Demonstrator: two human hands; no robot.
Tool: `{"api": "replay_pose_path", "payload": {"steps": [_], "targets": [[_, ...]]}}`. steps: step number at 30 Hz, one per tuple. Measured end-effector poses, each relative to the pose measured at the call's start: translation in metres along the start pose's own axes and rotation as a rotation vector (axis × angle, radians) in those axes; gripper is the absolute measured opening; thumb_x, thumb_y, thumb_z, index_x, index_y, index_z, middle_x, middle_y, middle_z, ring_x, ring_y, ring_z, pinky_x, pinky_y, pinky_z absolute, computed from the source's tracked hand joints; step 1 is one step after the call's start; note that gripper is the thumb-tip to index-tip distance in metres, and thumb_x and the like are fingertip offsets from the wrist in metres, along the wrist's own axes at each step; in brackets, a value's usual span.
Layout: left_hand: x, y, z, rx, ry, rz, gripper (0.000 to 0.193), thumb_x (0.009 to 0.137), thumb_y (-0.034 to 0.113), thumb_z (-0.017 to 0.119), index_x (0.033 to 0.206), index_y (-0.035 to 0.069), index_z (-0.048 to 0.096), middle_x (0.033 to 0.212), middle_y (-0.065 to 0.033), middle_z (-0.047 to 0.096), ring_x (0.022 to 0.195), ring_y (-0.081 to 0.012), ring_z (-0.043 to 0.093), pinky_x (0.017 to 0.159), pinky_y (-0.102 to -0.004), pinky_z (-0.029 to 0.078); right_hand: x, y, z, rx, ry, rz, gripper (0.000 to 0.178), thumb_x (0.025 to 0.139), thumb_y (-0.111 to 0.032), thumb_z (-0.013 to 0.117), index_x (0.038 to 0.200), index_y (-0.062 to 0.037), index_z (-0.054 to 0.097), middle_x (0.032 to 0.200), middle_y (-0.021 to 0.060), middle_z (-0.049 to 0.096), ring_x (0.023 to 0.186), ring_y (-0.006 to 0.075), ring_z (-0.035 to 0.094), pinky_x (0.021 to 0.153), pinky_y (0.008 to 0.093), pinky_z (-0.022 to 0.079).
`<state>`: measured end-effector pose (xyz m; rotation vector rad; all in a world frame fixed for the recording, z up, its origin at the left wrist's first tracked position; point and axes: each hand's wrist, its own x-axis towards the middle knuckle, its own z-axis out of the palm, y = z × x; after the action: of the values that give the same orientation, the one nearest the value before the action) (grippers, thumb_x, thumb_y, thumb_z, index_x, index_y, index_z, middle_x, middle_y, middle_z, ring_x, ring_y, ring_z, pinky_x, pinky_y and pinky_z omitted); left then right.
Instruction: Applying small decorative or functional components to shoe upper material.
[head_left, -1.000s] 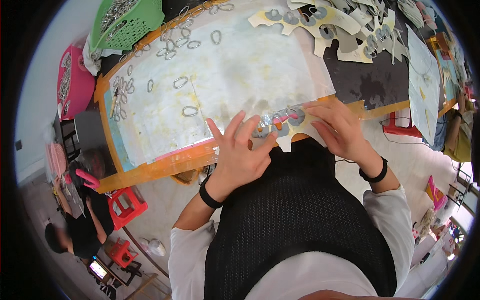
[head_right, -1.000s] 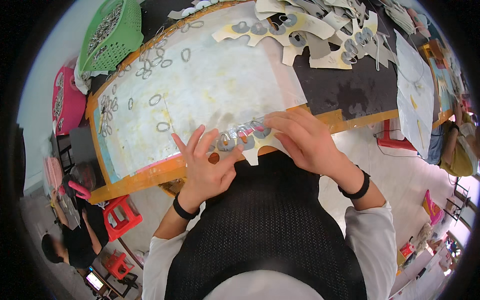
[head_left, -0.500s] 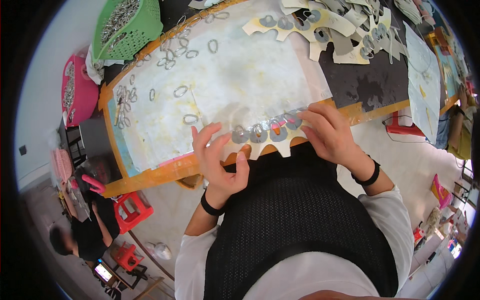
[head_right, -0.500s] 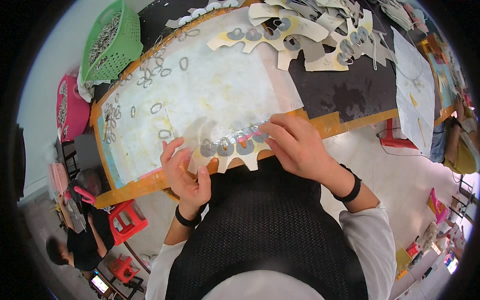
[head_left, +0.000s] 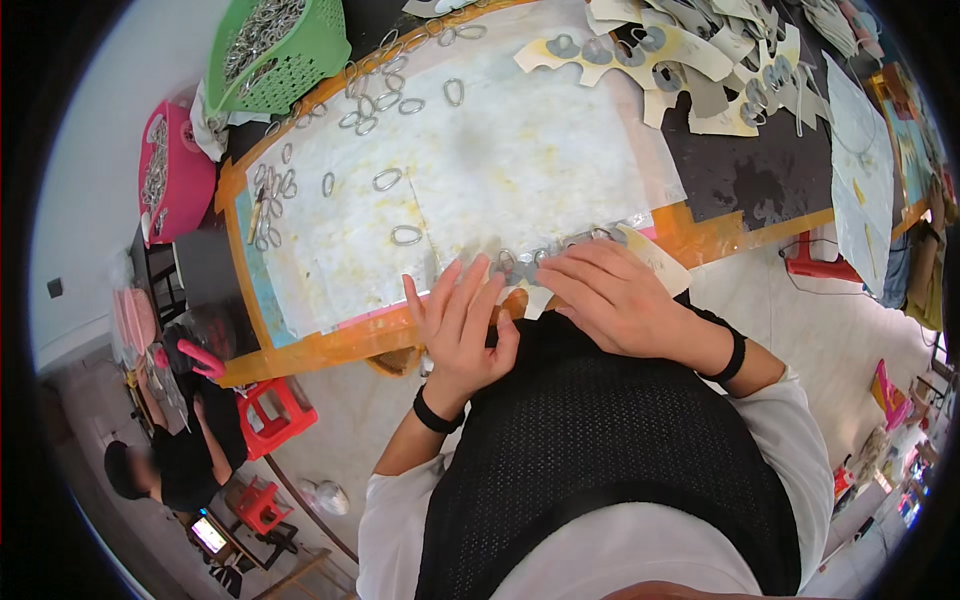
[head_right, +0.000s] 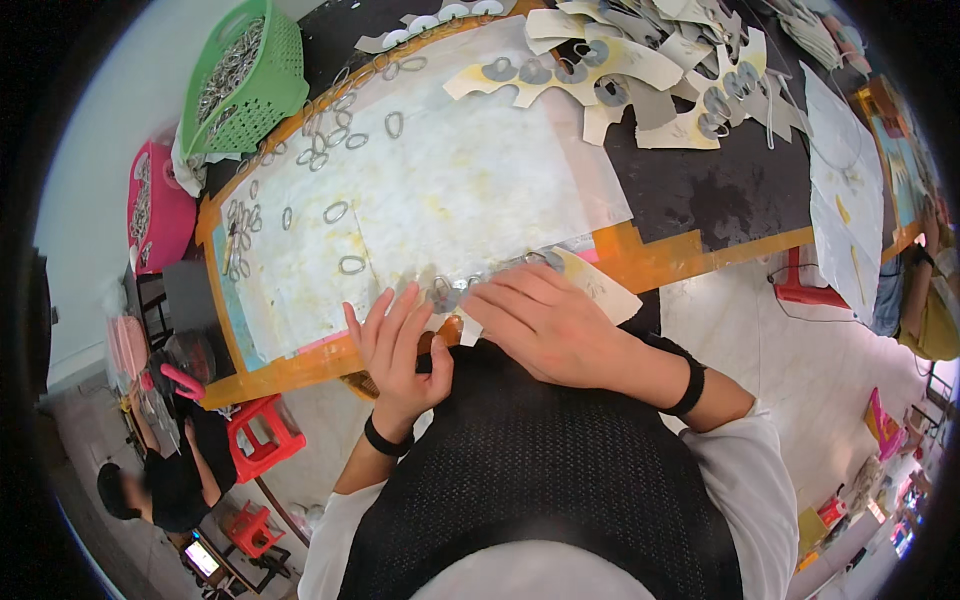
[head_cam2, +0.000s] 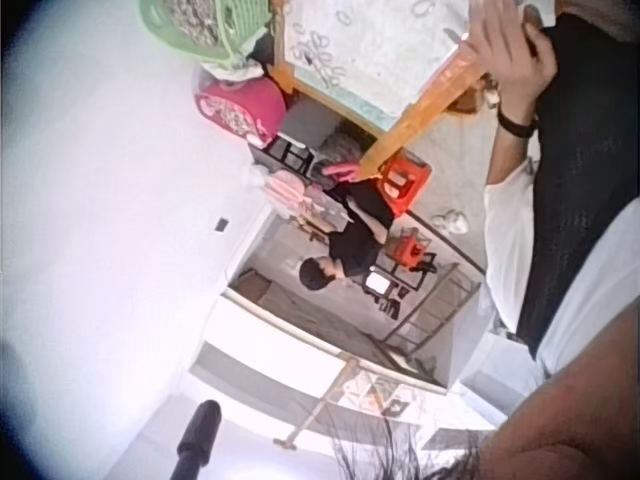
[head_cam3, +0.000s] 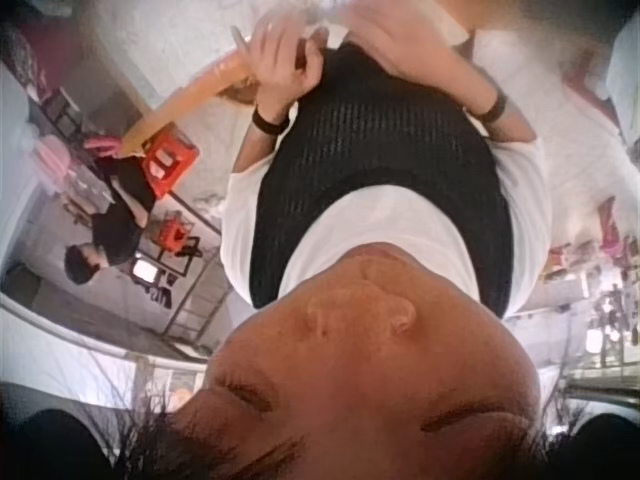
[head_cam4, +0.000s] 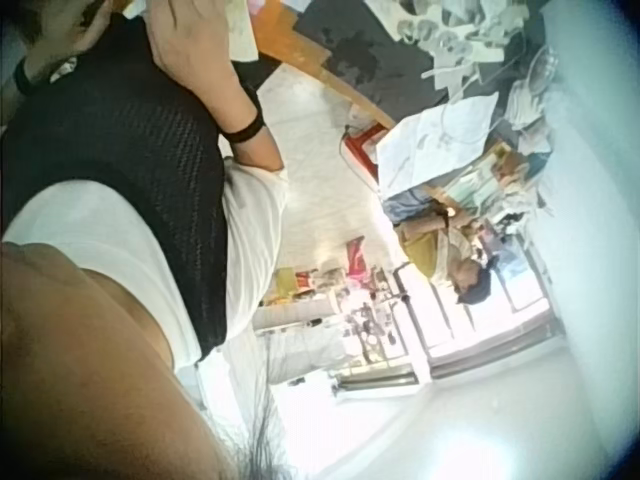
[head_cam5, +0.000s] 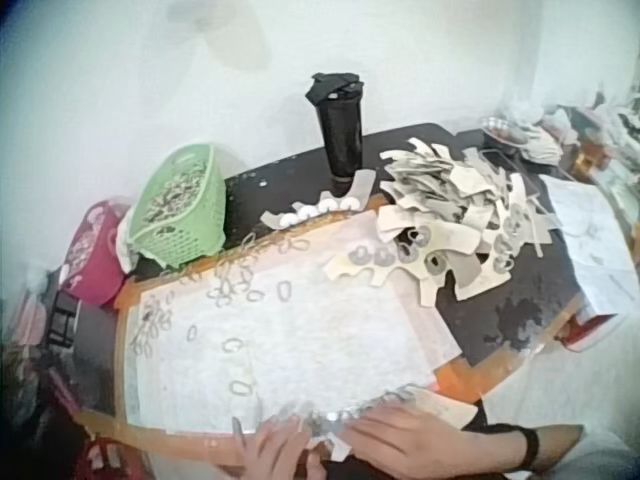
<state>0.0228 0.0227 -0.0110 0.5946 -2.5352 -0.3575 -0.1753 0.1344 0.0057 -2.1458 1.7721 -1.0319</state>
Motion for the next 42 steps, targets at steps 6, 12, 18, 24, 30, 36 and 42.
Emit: {"api": "replay_pose_path", "payload": {"steps": [6, 12, 18, 24, 30, 36, 42], "targets": [[-0.006, -0.003, 0.0, 0.02, -0.046, -0.014, 0.038, 0.075, 0.014, 0.062, 0.112, 0.005, 0.066, 0.116, -0.0072, 0.065, 0.124, -0.0272, 0.049, 0.115, -0.0589, 0.005, 0.011, -0.005, 0.013, -0.031, -0.018, -0.067, 0.04, 0.08, -0.018, 0.063, 0.116, 0.0001, 0.058, 0.113, 0.0087, 0.062, 0.108, 0.026, 0.056, 0.099, 0.0468, 0.041], [-0.002, -0.003, 0.001, 0.051, -0.039, -0.064, 0.038, 0.077, 0.015, 0.064, 0.113, 0.004, 0.064, 0.105, -0.005, 0.068, 0.119, -0.026, 0.053, 0.115, -0.0588, -0.001, 0.005, -0.013, 0.025, -0.308, -0.101, -0.099, 0.038, 0.085, -0.016, 0.059, 0.119, 0.0003, 0.055, 0.106, 0.0075, 0.064, 0.106, 0.0242, 0.057, 0.104, 0.0482, 0.037], [-0.002, -0.004, 0.003, -0.064, 0.015, -0.096, 0.038, 0.081, 0.004, 0.064, 0.118, 0.002, 0.056, 0.107, -0.008, 0.067, 0.112, -0.0279, 0.057, 0.114, -0.0585, 0.012, 0.019, -0.001, 0.001, 0.31, -0.132, 0.295, 0.045, 0.082, -0.015, 0.061, 0.124, -0.0016, 0.053, 0.106, 0.007, 0.063, 0.107, 0.0235, 0.058, 0.107, 0.0484, 0.035], [0.006, -0.006, 0.012, -0.187, 0.024, -0.119, 0.038, 0.081, 0.0, 0.066, 0.116, -0.001, 0.052, 0.103, -0.0133, 0.063, 0.1, -0.0309, 0.059, 0.104, -0.0499, 0.035, 0.008, -0.005, 0.023, -0.09, -0.012, 0.031, 0.048, 0.083, -0.013, 0.064, 0.127, -0.0034, 0.051, 0.101, 0.009, 0.063, 0.102, 0.0277, 0.06, 0.105, 0.0499, 0.036], [0.0, 0.006, 0.011, -0.346, 0.039, -0.164, 0.037, 0.083, -0.003, 0.064, 0.117, -0.003, 0.049, 0.11, -0.0179, 0.052, 0.101, -0.0291, 0.054, 0.091, -0.037, 0.045, 0.024, -0.005, 0.012, 0.123, 0.192, 0.17, 0.046, 0.082, -0.016, 0.065, 0.124, -0.001, 0.052, 0.102, 0.0144, 0.062, 0.099, 0.0302, 0.059, 0.094, 0.0452, 0.044], [0.004, 0.01, 0.011, -0.702, 0.15, -0.059, 0.059, 0.078, -0.007, 0.063, 0.127, 0.003, 0.032, 0.123, -0.0196, 0.042, 0.102, -0.0267, 0.053, 0.09, -0.0386, 0.047, 0.038, -0.011, 0.016, 0.035, 0.198, 0.218, 0.031, 0.089, -0.031, 0.062, 0.069, -0.0087, 0.052, 0.054, 0.0083, 0.051, 0.051, 0.027, 0.056, 0.048, 0.0408, 0.041], [0.041, 0.029, -0.01, -1.221, 0.178, -0.15, 0.067, 0.076, 0.006, 0.069, 0.131, 0.004, 0.03, 0.143, -0.0191, 0.03, 0.102, -0.0273, 0.058, 0.088, -0.0342, 0.048, 0.037, -0.006, -0.003, 0.113, 0.453, 0.147, 0.037, 0.09, -0.029, 0.063, 0.061, -0.0089, 0.052, 0.048, 0.0097, 0.048, 0.043, 0.0281, 0.054, 0.042, 0.0389, 0.04]]}}
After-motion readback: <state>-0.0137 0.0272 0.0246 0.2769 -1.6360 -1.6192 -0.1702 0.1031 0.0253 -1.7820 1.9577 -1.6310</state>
